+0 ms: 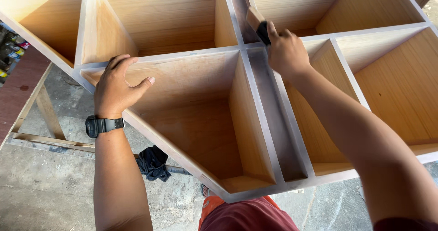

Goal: The person sands the edges and interior surfaces of a light-colored wooden cabinet using a sanding block. They systematically smooth the vertical dividers and horizontal shelves within the cabinet structure.

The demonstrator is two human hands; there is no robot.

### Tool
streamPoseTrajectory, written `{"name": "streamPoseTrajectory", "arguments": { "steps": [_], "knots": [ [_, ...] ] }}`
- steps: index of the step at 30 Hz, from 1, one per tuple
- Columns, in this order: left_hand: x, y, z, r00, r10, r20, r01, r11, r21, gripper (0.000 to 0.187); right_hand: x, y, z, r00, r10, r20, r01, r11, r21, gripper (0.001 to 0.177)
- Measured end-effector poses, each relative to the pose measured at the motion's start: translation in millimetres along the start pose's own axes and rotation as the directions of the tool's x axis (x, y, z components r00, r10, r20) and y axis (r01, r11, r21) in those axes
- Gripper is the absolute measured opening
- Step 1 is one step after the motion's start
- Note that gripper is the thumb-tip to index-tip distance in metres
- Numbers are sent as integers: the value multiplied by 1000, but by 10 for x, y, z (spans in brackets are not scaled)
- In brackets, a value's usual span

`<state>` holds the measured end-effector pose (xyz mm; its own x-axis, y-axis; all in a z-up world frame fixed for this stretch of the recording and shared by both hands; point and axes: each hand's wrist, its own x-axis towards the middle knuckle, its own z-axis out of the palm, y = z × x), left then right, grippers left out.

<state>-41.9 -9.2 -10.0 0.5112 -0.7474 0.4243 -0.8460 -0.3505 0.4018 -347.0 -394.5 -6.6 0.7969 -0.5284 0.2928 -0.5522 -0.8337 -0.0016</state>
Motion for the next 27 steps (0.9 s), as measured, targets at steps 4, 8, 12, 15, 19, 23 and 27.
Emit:
{"name": "streamPoseTrajectory", "arguments": {
  "steps": [4,8,12,15,19,23,27],
  "knots": [
    [-8,10,-20,1000,8,1,-8,1000,-3,61,6,0,-21,996,63,70,-63,998,0,71],
    [-8,-10,-31,997,68,-39,-68,998,-2,64,-435,-172,-235,998,17,67,-12,997,-79,69],
    [-21,-59,-8,987,142,-78,-143,990,-9,67,-122,-91,-93,999,3,-48,-10,987,-163,71],
    [-35,-12,-41,987,140,-82,-141,990,-5,67,167,91,106,999,30,-46,-35,993,-109,69],
    [-32,-18,-63,988,139,-75,-139,990,4,67,-317,-196,-234,999,35,13,-33,993,-114,73],
    [-17,-42,-61,991,119,-53,-118,993,29,70,-317,-181,-136,1000,13,-27,-17,985,-170,72],
    [-45,55,-81,992,111,-55,-109,993,45,68,135,30,127,994,82,-66,-89,989,-118,70]
  ]
}}
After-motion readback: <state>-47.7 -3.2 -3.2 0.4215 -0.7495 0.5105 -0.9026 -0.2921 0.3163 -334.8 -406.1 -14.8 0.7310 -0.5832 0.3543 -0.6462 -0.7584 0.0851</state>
